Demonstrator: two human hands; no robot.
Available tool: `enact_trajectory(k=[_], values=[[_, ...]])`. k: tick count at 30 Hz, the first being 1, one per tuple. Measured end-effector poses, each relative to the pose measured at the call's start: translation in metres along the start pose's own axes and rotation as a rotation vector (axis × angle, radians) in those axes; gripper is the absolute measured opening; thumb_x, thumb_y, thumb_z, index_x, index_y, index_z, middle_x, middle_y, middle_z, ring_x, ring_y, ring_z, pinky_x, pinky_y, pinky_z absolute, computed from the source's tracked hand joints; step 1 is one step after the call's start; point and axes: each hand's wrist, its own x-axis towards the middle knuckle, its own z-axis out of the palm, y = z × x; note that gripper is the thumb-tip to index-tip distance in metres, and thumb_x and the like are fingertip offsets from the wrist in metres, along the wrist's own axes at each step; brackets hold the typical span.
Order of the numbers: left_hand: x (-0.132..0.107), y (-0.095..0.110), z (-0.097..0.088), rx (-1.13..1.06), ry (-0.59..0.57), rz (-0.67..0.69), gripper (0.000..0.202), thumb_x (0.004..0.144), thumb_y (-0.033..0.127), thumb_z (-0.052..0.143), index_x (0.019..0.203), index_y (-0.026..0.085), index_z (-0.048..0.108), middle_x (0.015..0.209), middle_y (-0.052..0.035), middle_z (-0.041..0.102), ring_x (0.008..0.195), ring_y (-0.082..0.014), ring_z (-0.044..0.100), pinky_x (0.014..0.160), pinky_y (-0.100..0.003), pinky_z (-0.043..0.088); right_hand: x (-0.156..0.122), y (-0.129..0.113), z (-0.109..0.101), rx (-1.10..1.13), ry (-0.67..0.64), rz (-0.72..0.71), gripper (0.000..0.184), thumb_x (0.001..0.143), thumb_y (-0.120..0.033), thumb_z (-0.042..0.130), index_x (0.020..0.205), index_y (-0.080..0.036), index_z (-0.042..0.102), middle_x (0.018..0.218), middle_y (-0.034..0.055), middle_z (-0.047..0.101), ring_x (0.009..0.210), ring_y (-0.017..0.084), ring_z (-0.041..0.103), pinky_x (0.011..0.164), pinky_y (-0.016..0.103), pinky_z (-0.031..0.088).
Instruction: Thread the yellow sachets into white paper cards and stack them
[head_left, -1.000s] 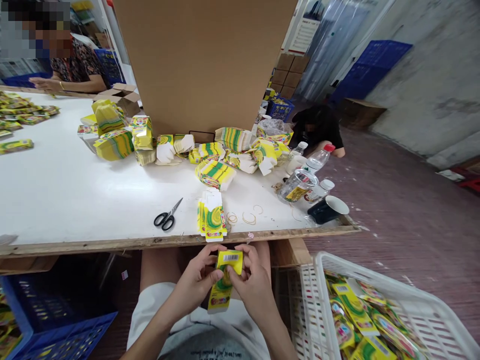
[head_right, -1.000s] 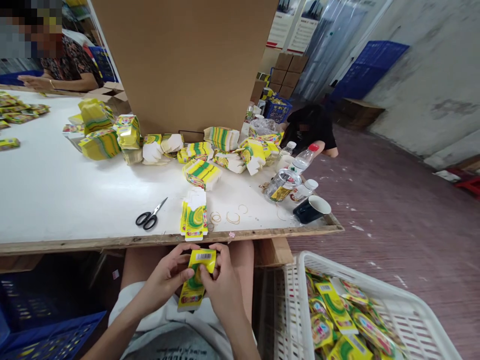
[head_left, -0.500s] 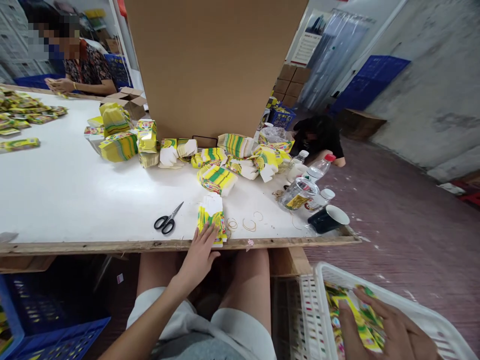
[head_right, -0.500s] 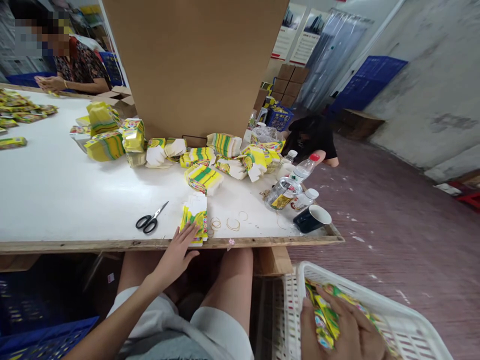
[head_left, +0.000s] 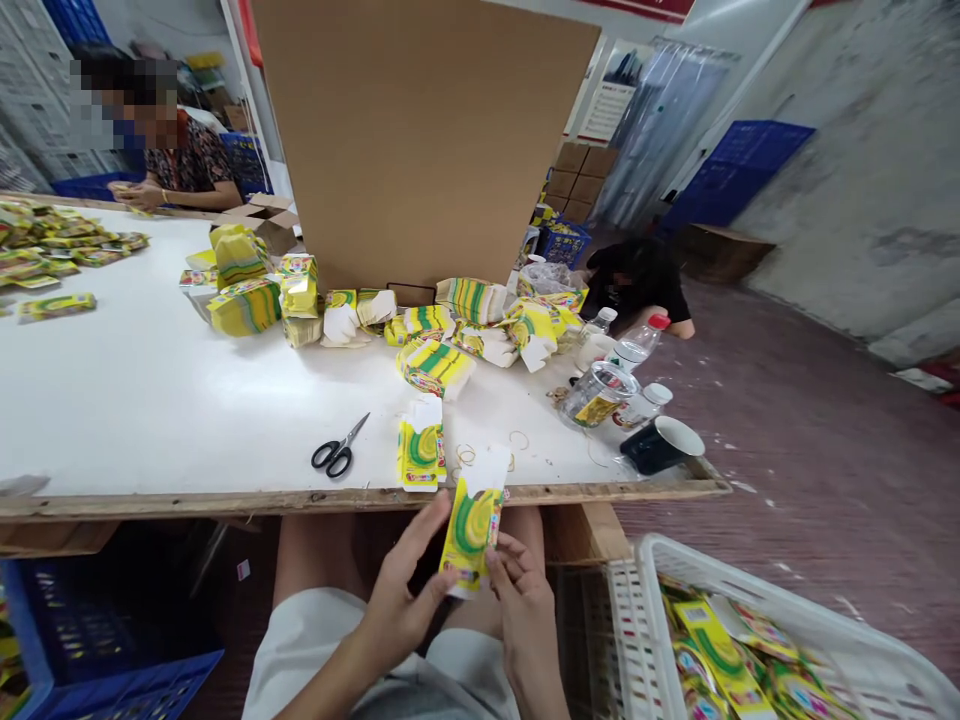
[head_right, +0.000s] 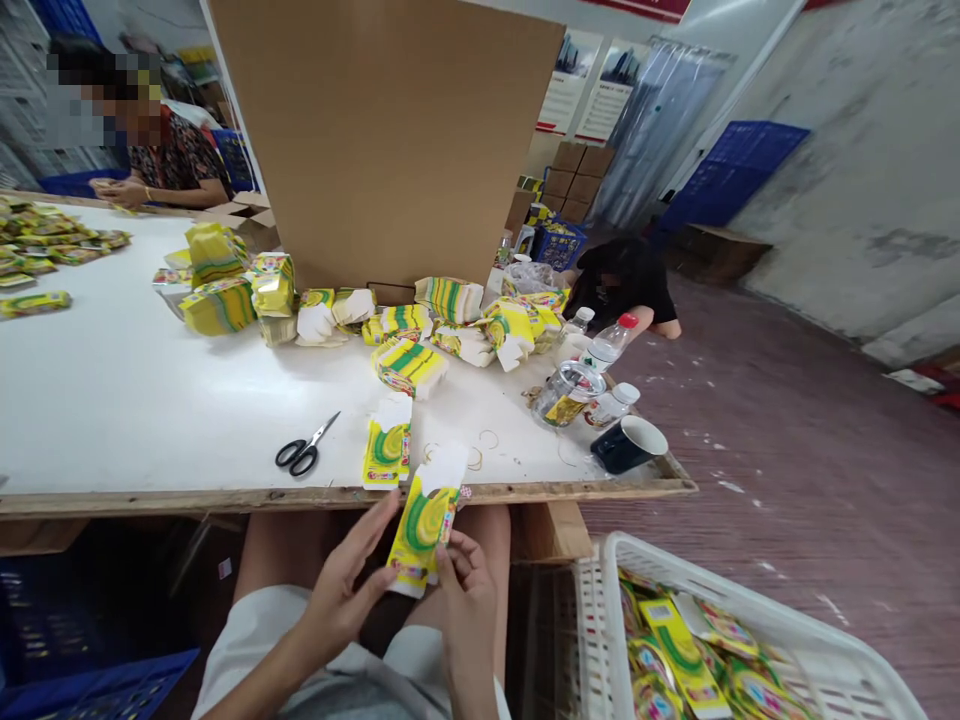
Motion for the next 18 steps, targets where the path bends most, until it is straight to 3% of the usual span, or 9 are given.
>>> enact_trajectory(k=[2,4,6,8,11,15,18], values=[[0.005,0.004,0.004,-0.313,0.067,-0.190,0.056,0.087,0.039,0.065,0.140,0.027,0.051,0.150,-0.0110,0.048,0.140,-0.0315,0.041,0.115,-0.046,0.035,-0.009,0.000,-0.003,0.024,-0.053,0.023,0.039,0.067,-0.042,0.084,0.094,-0.020,0.067,0.083,0.0062,0.077,0.078,0.024,0.071,0.073,0.037,0.055],[0.010,0.009,0.005,-0.570,-0.038,-0.384,0.053,0.085,0.047,0.065,0.132,0.022,0.061,0.137,-0.0149,0.061,0.128,-0.0349,0.055,0.105,-0.046,0.045,-0.017,0.001,-0.002,0.040,-0.106,0.050,0.036,0.068,-0.042,0.084,0.092,-0.019,0.068,0.085,0.0077,0.077,0.078,0.024,0.071,0.072,0.036,0.055],[0.013,0.015,0.005,-0.696,-0.154,-0.487,0.052,0.081,0.048,0.069,0.123,0.017,0.068,0.125,-0.0175,0.069,0.117,-0.0355,0.063,0.098,-0.044,0.050,-0.020,0.001,0.002,0.055,-0.127,0.059,0.035,0.067,-0.042,0.084,0.090,-0.020,0.070,0.090,0.0084,0.077,0.081,0.024,0.070,0.072,0.034,0.055],[0.013,0.020,0.004,-0.723,-0.180,-0.486,0.050,0.077,0.045,0.075,0.118,0.015,0.071,0.116,-0.0170,0.073,0.110,-0.0330,0.066,0.094,-0.039,0.051,-0.021,-0.001,0.005,0.049,-0.126,0.046,0.034,0.067,-0.043,0.085,0.088,-0.020,0.072,0.094,0.0083,0.077,0.085,0.023,0.070,0.074,0.033,0.054],[0.012,0.022,0.003,-0.671,-0.117,-0.465,0.045,0.076,0.043,0.077,0.112,0.015,0.073,0.105,-0.0142,0.076,0.098,-0.0274,0.070,0.085,-0.032,0.052,-0.019,-0.006,0.007,-0.010,-0.141,0.017,0.035,0.067,-0.045,0.084,0.088,-0.020,0.073,0.093,0.0078,0.076,0.086,0.023,0.068,0.076,0.031,0.054],[0.010,0.011,0.007,-0.544,0.017,-0.443,0.042,0.077,0.046,0.075,0.103,0.014,0.074,0.090,-0.0101,0.077,0.081,-0.0213,0.070,0.071,-0.027,0.052,-0.021,-0.006,0.008,-0.124,-0.171,-0.016,0.033,0.068,-0.047,0.082,0.080,-0.018,0.070,0.076,0.0045,0.072,0.071,0.019,0.064,0.066,0.029,0.052],[0.009,0.004,0.010,-0.460,0.082,-0.415,0.041,0.081,0.048,0.070,0.105,0.015,0.069,0.086,-0.0079,0.075,0.077,-0.0203,0.069,0.069,-0.027,0.051,-0.022,-0.001,0.008,-0.210,-0.130,-0.068,0.031,0.075,-0.047,0.076,0.072,-0.018,0.065,0.067,0.0017,0.066,0.064,0.017,0.059,0.059,0.026,0.050]])
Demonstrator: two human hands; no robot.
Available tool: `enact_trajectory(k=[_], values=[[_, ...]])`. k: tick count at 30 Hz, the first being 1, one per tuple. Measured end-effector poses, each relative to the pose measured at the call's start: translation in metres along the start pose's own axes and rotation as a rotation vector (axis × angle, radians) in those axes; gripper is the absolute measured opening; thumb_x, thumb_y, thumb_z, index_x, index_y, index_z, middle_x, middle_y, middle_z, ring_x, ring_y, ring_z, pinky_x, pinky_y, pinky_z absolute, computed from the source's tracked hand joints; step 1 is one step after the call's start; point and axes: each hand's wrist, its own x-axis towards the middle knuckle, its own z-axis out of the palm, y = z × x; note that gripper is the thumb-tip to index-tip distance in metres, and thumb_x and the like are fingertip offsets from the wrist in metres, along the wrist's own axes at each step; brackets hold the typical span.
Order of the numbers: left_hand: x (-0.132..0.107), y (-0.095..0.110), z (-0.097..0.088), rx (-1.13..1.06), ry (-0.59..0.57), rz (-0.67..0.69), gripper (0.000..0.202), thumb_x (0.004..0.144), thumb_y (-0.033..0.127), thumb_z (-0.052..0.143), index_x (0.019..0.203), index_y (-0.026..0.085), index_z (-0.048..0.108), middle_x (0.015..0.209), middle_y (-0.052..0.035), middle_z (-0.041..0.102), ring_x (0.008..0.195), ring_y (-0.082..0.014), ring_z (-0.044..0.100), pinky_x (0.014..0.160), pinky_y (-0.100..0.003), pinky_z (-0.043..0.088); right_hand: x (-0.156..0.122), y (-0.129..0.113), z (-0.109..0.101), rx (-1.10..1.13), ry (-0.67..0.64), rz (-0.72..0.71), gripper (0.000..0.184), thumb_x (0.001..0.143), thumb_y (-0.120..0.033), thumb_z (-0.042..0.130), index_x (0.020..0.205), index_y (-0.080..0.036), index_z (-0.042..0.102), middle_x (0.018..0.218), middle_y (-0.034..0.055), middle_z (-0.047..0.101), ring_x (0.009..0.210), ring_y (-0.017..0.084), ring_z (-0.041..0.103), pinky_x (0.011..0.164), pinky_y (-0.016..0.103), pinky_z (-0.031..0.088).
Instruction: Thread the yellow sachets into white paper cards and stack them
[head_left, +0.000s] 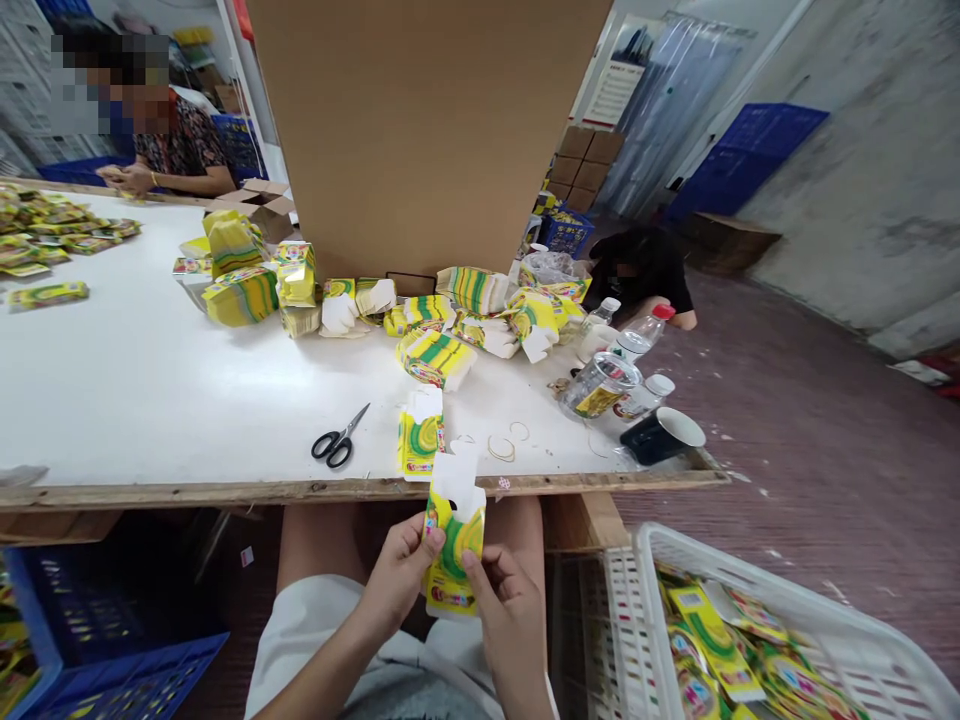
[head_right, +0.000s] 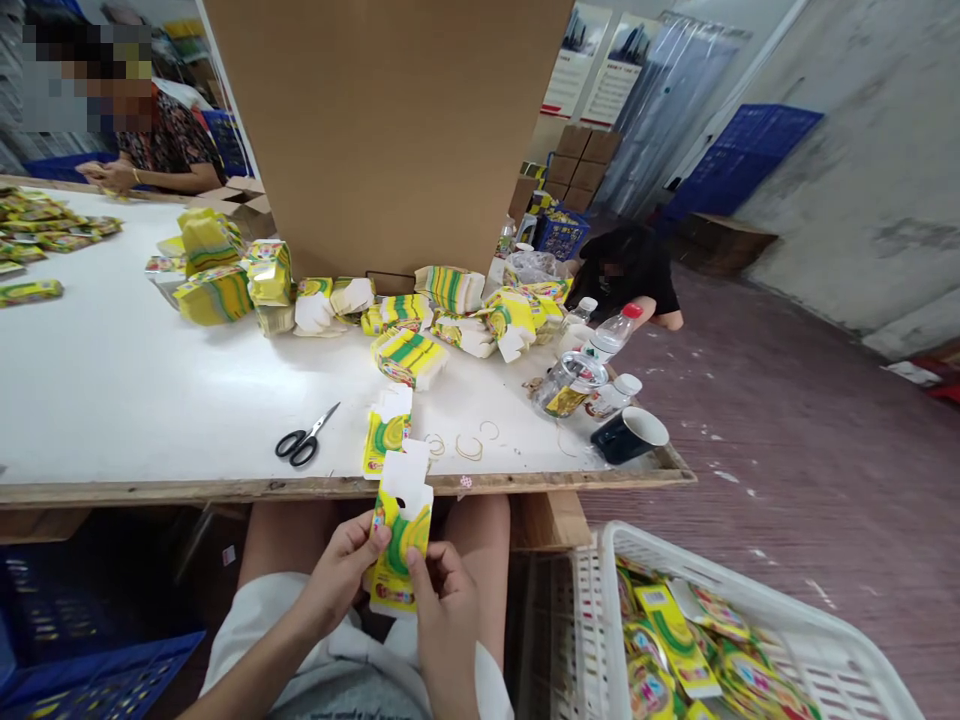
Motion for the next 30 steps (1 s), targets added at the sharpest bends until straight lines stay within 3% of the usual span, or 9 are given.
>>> enact_trajectory(k=[4,8,10,13,16,19,22,26,30], values=[[-0.002,0.005,-0.005,0.158,0.034,0.128,0.053,0.085,0.036,0.068,0.131,0.023,0.045,0.095,-0.0056,0.073,0.082,-0.0188,0.068,0.075,-0.028,0.051,0.002,-0.004,-0.002,-0.063,-0.008,-0.103,0.027,0.078,-0.041,0.074,0.091,-0.020,0.065,0.080,0.0036,0.068,0.070,0.019,0.062,0.066,0.029,0.053],[-0.007,0.021,-0.010,0.347,-0.108,0.135,0.051,0.089,0.032,0.063,0.135,0.023,0.044,0.103,-0.0086,0.070,0.087,-0.0196,0.066,0.079,-0.030,0.049,0.007,-0.021,-0.012,-0.052,-0.161,-0.166,0.058,0.082,-0.036,0.072,0.134,-0.025,0.048,0.109,0.0088,0.068,0.092,0.023,0.065,0.084,0.035,0.053],[-0.010,0.027,-0.010,0.320,-0.194,0.087,0.044,0.087,0.031,0.065,0.128,0.022,0.051,0.100,-0.0073,0.070,0.088,-0.0190,0.065,0.079,-0.027,0.048,0.010,-0.030,-0.019,-0.078,-0.222,-0.162,0.046,0.085,-0.038,0.067,0.127,-0.025,0.055,0.102,0.0071,0.069,0.090,0.022,0.065,0.080,0.032,0.053],[-0.013,0.031,-0.008,0.167,-0.280,-0.029,0.035,0.082,0.029,0.071,0.112,0.021,0.056,0.093,-0.0046,0.070,0.081,-0.0159,0.064,0.070,-0.023,0.046,0.014,-0.040,-0.024,-0.157,-0.253,-0.172,0.022,0.088,-0.042,0.063,0.098,-0.022,0.066,0.079,0.0021,0.066,0.070,0.017,0.061,0.062,0.024,0.049],[-0.014,0.030,-0.008,0.082,-0.294,-0.080,0.051,0.080,0.029,0.075,0.123,0.025,0.048,0.091,-0.0036,0.071,0.077,-0.0153,0.066,0.067,-0.023,0.046,0.019,-0.043,-0.024,-0.229,-0.246,-0.266,0.025,0.089,-0.042,0.061,0.078,-0.020,0.066,0.071,0.0008,0.060,0.066,0.015,0.056,0.060,0.023,0.045],[-0.012,0.029,-0.010,0.076,-0.335,-0.108,0.075,0.079,0.029,0.075,0.141,0.028,0.033,0.094,-0.0050,0.072,0.080,-0.0185,0.068,0.071,-0.026,0.049,0.022,-0.039,-0.022,-0.186,-0.192,-0.291,0.017,0.087,-0.039,0.064,0.088,-0.022,0.066,0.080,0.0030,0.065,0.074,0.018,0.061,0.068,0.026,0.049],[-0.009,0.029,-0.011,0.192,-0.299,-0.083,0.057,0.081,0.030,0.073,0.132,0.023,0.050,0.102,-0.0089,0.072,0.086,-0.0207,0.068,0.072,-0.027,0.051,0.024,-0.036,-0.025,-0.117,-0.063,-0.257,0.031,0.085,-0.043,0.066,0.110,-0.024,0.062,0.093,0.0068,0.070,0.082,0.021,0.065,0.072,0.030,0.052],[-0.007,0.028,-0.010,0.415,-0.167,0.081,0.035,0.085,0.025,0.067,0.120,0.021,0.063,0.124,-0.0111,0.065,0.110,-0.0240,0.063,0.091,-0.030,0.049,0.023,-0.039,-0.032,-0.232,-0.146,-0.156,0.037,0.086,-0.048,0.064,0.111,-0.021,0.068,0.073,0.0025,0.065,0.067,0.018,0.060,0.063,0.028,0.048],[-0.009,0.025,-0.010,0.440,-0.202,0.094,0.040,0.089,0.024,0.061,0.129,0.022,0.057,0.133,-0.0120,0.060,0.117,-0.0256,0.060,0.098,-0.034,0.047,0.022,-0.042,-0.026,-0.401,-0.198,-0.145,0.043,0.081,-0.039,0.068,0.119,-0.020,0.062,0.058,-0.0069,0.049,0.051,0.012,0.043,0.051,0.023,0.035]])
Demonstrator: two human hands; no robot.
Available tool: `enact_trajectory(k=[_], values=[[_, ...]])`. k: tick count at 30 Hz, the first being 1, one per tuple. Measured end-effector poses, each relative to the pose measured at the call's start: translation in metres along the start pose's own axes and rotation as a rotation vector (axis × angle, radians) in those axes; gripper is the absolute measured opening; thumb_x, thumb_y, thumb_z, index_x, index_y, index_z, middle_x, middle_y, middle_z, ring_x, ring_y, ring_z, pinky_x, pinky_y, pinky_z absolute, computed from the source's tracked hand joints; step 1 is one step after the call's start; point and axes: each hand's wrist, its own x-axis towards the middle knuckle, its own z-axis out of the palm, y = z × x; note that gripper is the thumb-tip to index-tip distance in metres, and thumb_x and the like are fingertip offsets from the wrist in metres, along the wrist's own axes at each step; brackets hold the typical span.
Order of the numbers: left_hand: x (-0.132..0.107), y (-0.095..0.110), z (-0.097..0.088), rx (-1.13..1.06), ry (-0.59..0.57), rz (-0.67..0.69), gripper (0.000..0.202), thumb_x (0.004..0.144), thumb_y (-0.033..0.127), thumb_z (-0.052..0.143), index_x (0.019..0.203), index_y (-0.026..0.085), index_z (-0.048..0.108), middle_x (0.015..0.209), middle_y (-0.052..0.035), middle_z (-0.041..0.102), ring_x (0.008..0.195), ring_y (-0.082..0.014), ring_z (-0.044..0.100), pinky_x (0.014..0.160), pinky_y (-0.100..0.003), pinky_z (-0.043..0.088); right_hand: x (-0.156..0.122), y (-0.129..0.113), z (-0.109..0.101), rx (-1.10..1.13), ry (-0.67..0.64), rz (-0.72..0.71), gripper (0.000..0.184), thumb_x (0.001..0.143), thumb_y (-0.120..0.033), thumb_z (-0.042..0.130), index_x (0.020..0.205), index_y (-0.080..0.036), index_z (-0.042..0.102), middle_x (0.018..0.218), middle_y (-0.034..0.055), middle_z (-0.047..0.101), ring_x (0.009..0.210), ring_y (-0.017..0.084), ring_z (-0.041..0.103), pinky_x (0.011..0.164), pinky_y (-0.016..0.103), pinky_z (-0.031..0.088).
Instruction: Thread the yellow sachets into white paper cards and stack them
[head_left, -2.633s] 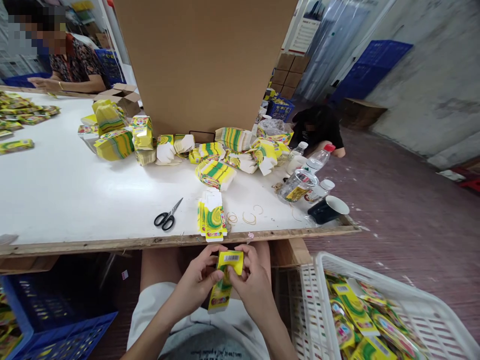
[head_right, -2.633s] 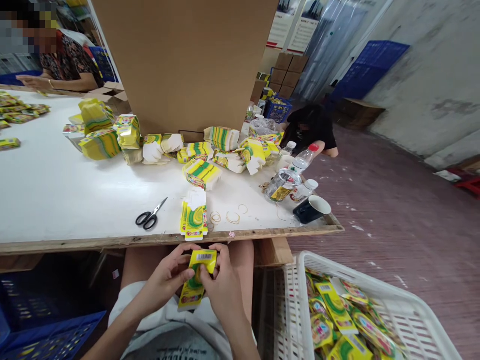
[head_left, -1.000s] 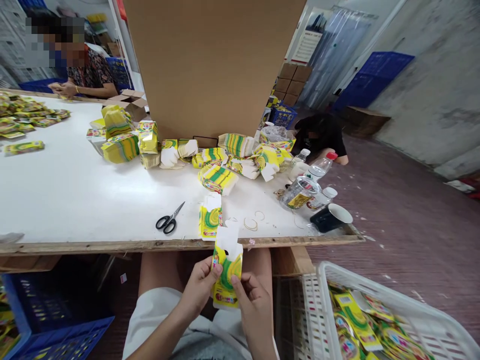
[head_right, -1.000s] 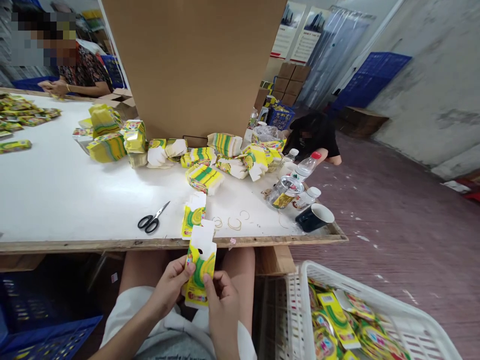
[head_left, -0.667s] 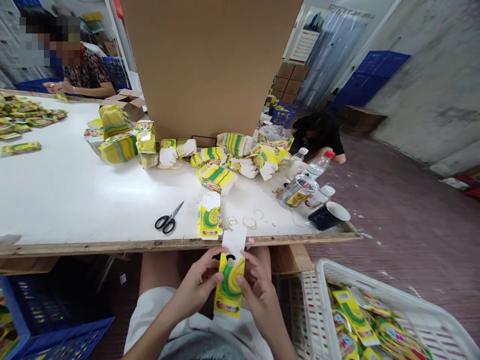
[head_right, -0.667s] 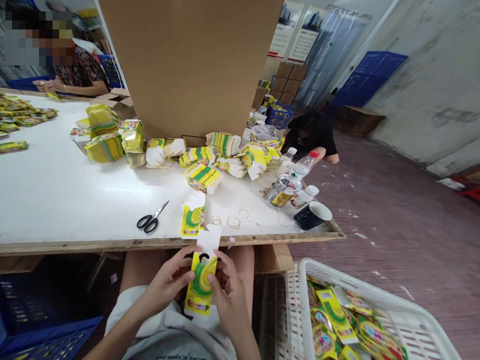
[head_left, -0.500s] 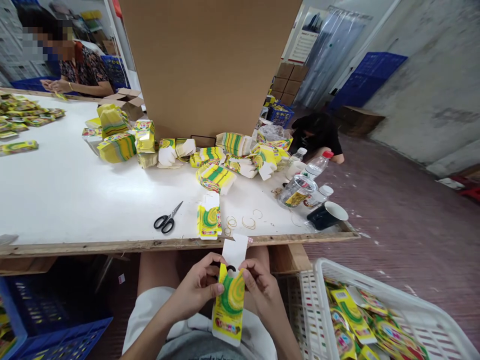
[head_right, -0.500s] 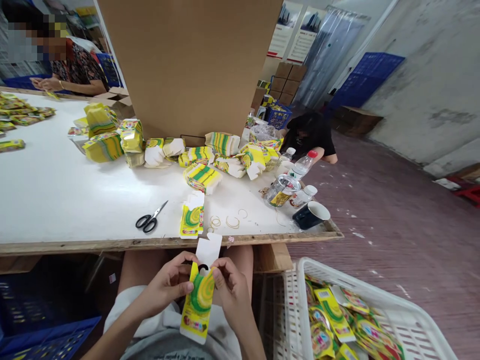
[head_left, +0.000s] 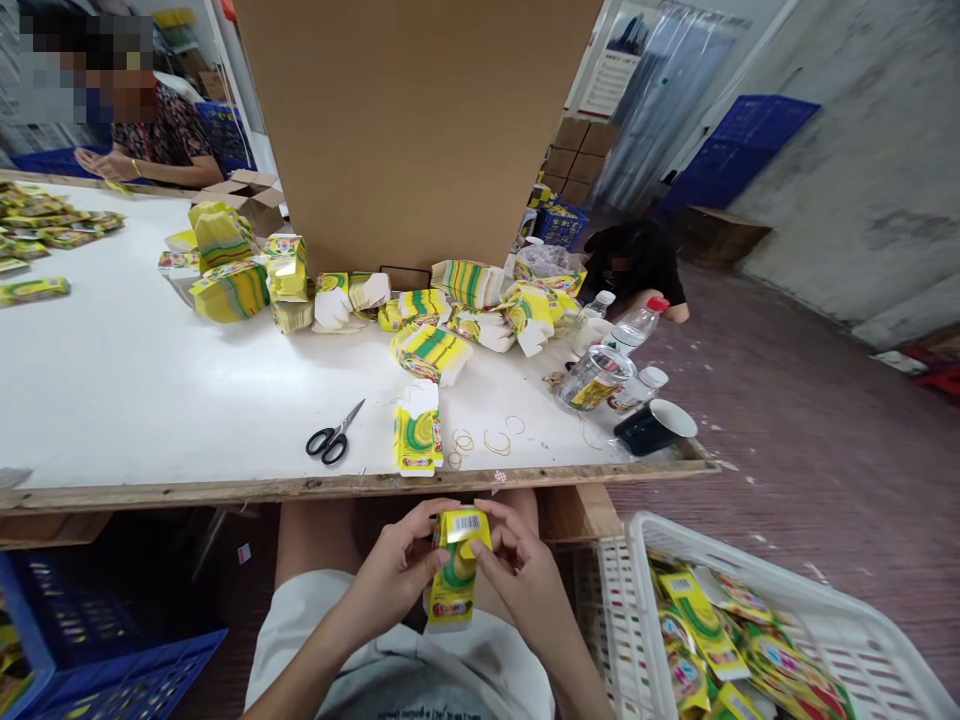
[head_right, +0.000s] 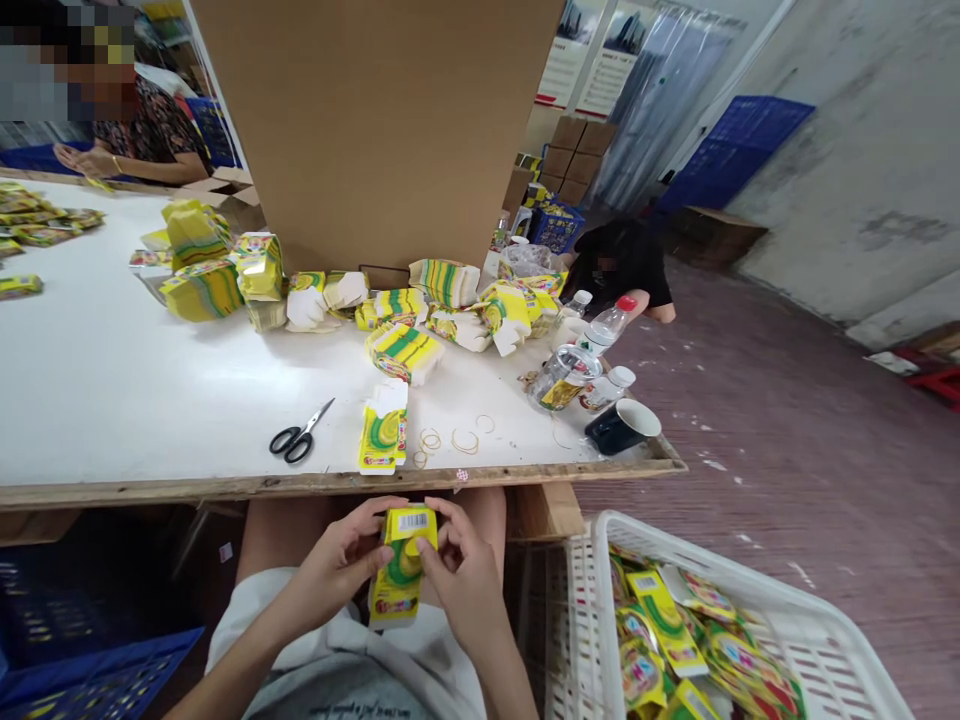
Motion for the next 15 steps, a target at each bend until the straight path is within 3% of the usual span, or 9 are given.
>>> enact_trajectory(k=[5,11,13,15], values=[[-0.003,0.000,0.001,-0.077,-0.016,-0.027,0.045,0.090,0.025,0.059,0.134,0.021,0.049,0.125,-0.0134,0.065,0.114,-0.0258,0.063,0.096,-0.036,0.048,0.004,0.003,0.012,-0.072,0.017,-0.013,0.040,0.081,-0.032,0.063,0.119,-0.020,0.055,0.059,-0.0088,0.044,0.051,0.012,0.040,0.050,0.023,0.032],[-0.001,0.004,0.001,-0.123,0.016,-0.053,0.045,0.088,0.027,0.063,0.130,0.020,0.052,0.117,-0.0123,0.070,0.107,-0.0249,0.066,0.091,-0.034,0.049,0.003,0.004,0.018,-0.086,0.049,-0.004,0.035,0.082,-0.029,0.063,0.115,-0.022,0.054,0.055,-0.0109,0.039,0.049,0.012,0.039,0.051,0.023,0.032],[0.000,0.005,0.003,-0.161,0.035,-0.071,0.045,0.086,0.027,0.066,0.128,0.020,0.053,0.110,-0.0111,0.072,0.098,-0.0235,0.068,0.084,-0.032,0.051,0.003,0.002,0.017,-0.077,0.093,-0.046,0.033,0.082,-0.032,0.066,0.113,-0.022,0.060,0.059,-0.0080,0.046,0.052,0.013,0.042,0.052,0.023,0.036],[0.000,0.005,0.008,-0.201,0.043,-0.094,0.045,0.083,0.027,0.069,0.124,0.019,0.054,0.100,-0.0093,0.074,0.088,-0.0221,0.070,0.075,-0.029,0.052,0.003,0.001,0.016,-0.010,0.124,-0.084,0.031,0.081,-0.037,0.068,0.108,-0.022,0.066,0.076,0.0000,0.062,0.062,0.015,0.053,0.058,0.025,0.044]])
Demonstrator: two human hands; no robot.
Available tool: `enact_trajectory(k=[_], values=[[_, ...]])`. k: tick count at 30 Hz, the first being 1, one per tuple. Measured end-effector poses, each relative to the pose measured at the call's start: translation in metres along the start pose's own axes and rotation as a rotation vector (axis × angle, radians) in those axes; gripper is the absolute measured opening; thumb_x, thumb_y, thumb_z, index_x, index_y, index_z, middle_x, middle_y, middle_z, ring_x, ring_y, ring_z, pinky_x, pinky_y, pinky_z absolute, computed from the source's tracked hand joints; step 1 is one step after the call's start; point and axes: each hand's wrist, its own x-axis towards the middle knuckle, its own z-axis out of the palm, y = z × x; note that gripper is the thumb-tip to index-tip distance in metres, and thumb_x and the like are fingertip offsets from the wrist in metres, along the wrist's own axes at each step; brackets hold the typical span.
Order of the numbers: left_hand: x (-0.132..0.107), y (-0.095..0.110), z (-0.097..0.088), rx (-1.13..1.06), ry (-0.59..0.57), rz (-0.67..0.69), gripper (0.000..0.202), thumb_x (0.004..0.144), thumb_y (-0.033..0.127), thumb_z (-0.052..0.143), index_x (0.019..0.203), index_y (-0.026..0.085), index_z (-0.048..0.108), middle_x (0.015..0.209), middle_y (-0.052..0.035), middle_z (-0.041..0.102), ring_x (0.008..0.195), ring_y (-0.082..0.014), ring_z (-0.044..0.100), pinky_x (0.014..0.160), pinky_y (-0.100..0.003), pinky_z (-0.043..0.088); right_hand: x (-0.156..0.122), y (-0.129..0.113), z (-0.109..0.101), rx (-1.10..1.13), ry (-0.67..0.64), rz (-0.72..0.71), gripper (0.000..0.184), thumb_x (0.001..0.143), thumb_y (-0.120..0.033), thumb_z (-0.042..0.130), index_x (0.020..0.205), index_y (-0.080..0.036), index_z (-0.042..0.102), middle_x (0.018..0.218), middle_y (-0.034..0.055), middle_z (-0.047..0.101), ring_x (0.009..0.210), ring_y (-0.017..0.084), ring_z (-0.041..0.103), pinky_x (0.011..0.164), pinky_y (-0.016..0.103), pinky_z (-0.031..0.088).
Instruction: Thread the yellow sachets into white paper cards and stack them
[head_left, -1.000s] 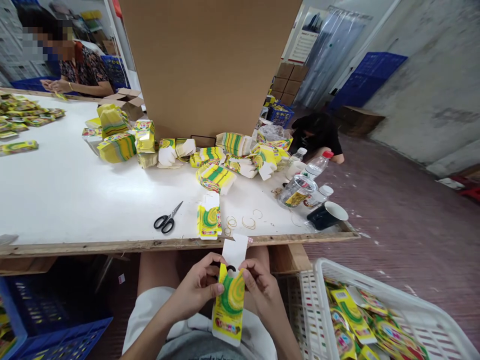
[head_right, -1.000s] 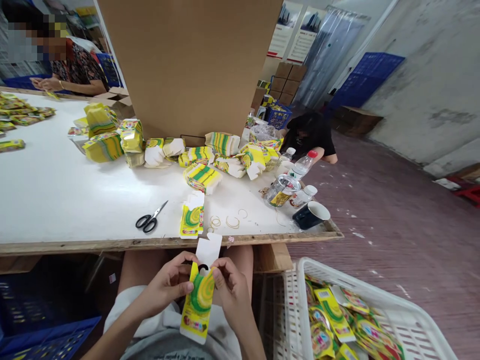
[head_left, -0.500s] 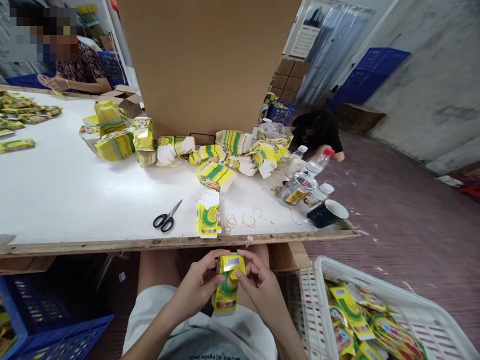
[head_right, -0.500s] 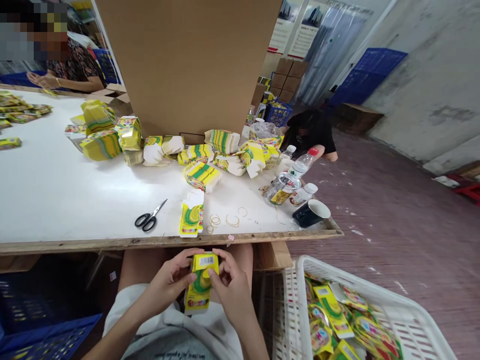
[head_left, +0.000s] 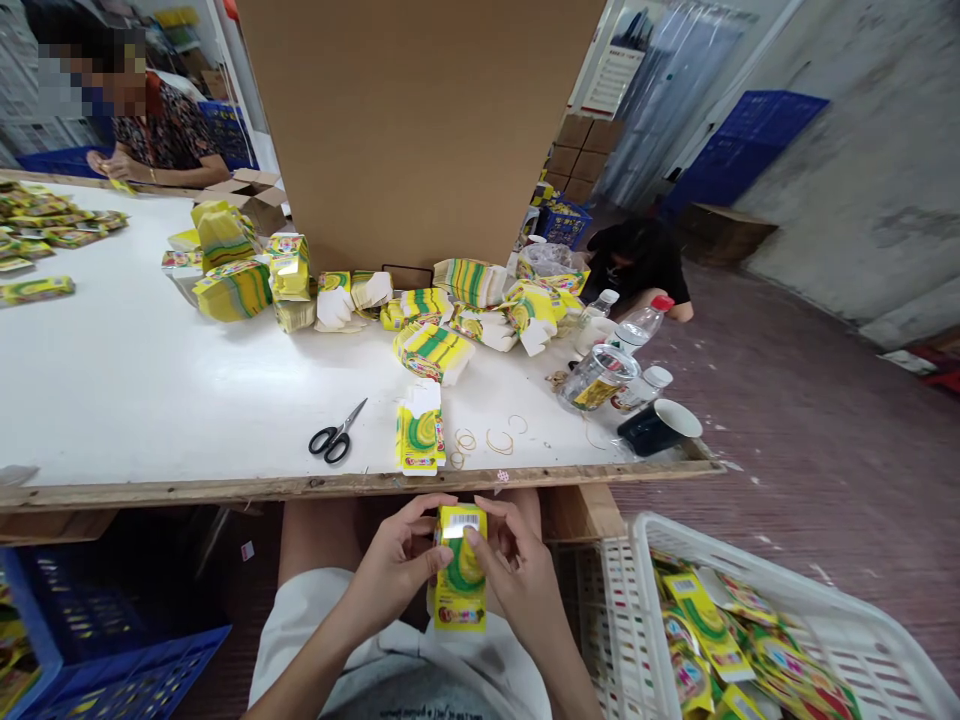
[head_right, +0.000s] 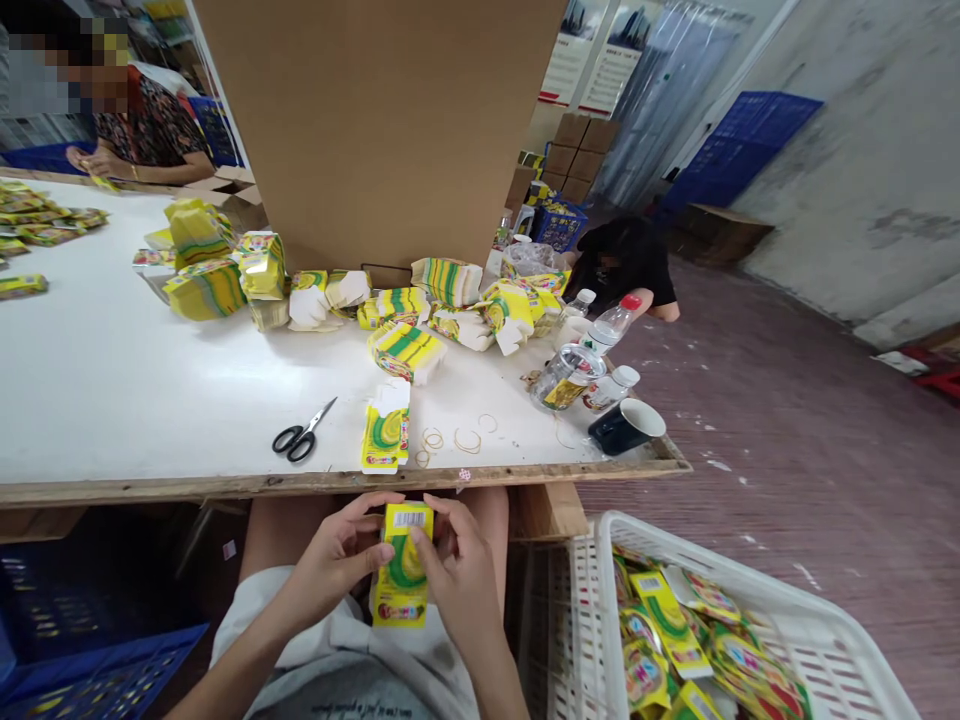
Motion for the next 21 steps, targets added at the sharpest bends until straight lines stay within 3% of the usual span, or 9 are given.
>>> enact_trajectory(k=[2,4,6,9,11,12,15,19,21], values=[[0.002,-0.001,0.007,0.004,-0.018,-0.006,0.043,0.082,0.025,0.070,0.122,0.018,0.055,0.099,-0.0095,0.075,0.086,-0.0223,0.071,0.073,-0.028,0.053,-0.001,0.000,-0.005,0.101,0.020,0.011,0.031,0.081,-0.043,0.069,0.103,-0.021,0.068,0.093,0.0061,0.068,0.074,0.019,0.061,0.065,0.029,0.050],[0.007,-0.001,0.012,0.094,-0.053,0.039,0.040,0.084,0.023,0.065,0.123,0.019,0.057,0.110,-0.0120,0.073,0.096,-0.0246,0.071,0.080,-0.032,0.055,-0.006,-0.001,-0.020,0.110,0.093,0.019,0.030,0.080,-0.046,0.069,0.096,-0.021,0.068,0.090,0.0070,0.069,0.078,0.022,0.064,0.070,0.033,0.052],[0.017,0.000,0.009,0.315,-0.032,0.148,0.045,0.086,0.020,0.062,0.130,0.021,0.056,0.131,-0.0132,0.065,0.118,-0.0280,0.062,0.100,-0.042,0.049,-0.014,-0.007,-0.048,-0.104,0.300,-0.029,0.028,0.080,-0.048,0.066,0.092,-0.022,0.067,0.087,0.0077,0.069,0.081,0.026,0.064,0.075,0.038,0.050],[0.034,-0.003,-0.011,0.770,0.172,0.313,0.063,0.083,0.016,0.063,0.143,0.025,0.045,0.151,-0.0111,0.047,0.144,-0.0299,0.034,0.120,-0.055,0.021,-0.030,-0.019,-0.103,-0.694,0.725,-0.130,0.031,0.082,-0.050,0.061,0.094,-0.023,0.068,0.098,0.0163,0.068,0.100,0.038,0.058,0.092,0.055,0.040],[0.043,-0.011,-0.030,0.984,0.274,0.360,0.061,0.084,0.011,0.059,0.143,0.023,0.045,0.149,-0.0116,0.049,0.144,-0.0297,0.035,0.119,-0.060,0.017,-0.038,-0.023,-0.129,-0.884,0.847,-0.129,0.037,0.081,-0.054,0.059,0.097,-0.022,0.068,0.104,0.0212,0.067,0.110,0.043,0.054,0.097,0.062,0.032],[0.045,-0.016,-0.039,1.049,0.278,0.385,0.057,0.085,0.009,0.056,0.140,0.022,0.048,0.146,-0.0120,0.053,0.140,-0.0287,0.041,0.118,-0.059,0.021,-0.039,-0.022,-0.134,-0.877,0.830,-0.105,0.039,0.080,-0.056,0.059,0.097,-0.022,0.068,0.104,0.0213,0.067,0.107,0.043,0.055,0.096,0.062,0.034],[0.042,-0.034,-0.053,1.085,0.271,0.413,0.040,0.089,0.010,0.051,0.127,0.021,0.061,0.135,-0.0115,0.064,0.129,-0.0268,0.056,0.115,-0.057,0.031,-0.033,-0.005,-0.112,-0.566,0.603,0.024,0.040,0.077,-0.057,0.063,0.095,-0.022,0.069,0.093,0.0143,0.070,0.083,0.033,0.063,0.081,0.051,0.048],[0.031,-0.043,-0.054,1.093,0.312,0.452,0.034,0.092,0.013,0.048,0.120,0.021,0.066,0.128,-0.0105,0.068,0.123,-0.0262,0.061,0.110,-0.054,0.040,-0.008,0.023,-0.034,-0.068,0.334,0.173,0.037,0.075,-0.056,0.068,0.086,-0.021,0.071,0.080,0.0081,0.073,0.071,0.026,0.066,0.066,0.037,0.051],[0.030,-0.041,-0.055,1.093,0.327,0.475,0.035,0.091,0.012,0.051,0.120,0.023,0.066,0.125,-0.0093,0.070,0.119,-0.0267,0.063,0.107,-0.053,0.044,0.003,0.029,0.000,0.100,0.241,0.181,0.036,0.073,-0.055,0.071,0.083,-0.021,0.072,0.078,0.0065,0.073,0.073,0.025,0.066,0.067,0.034,0.051]])
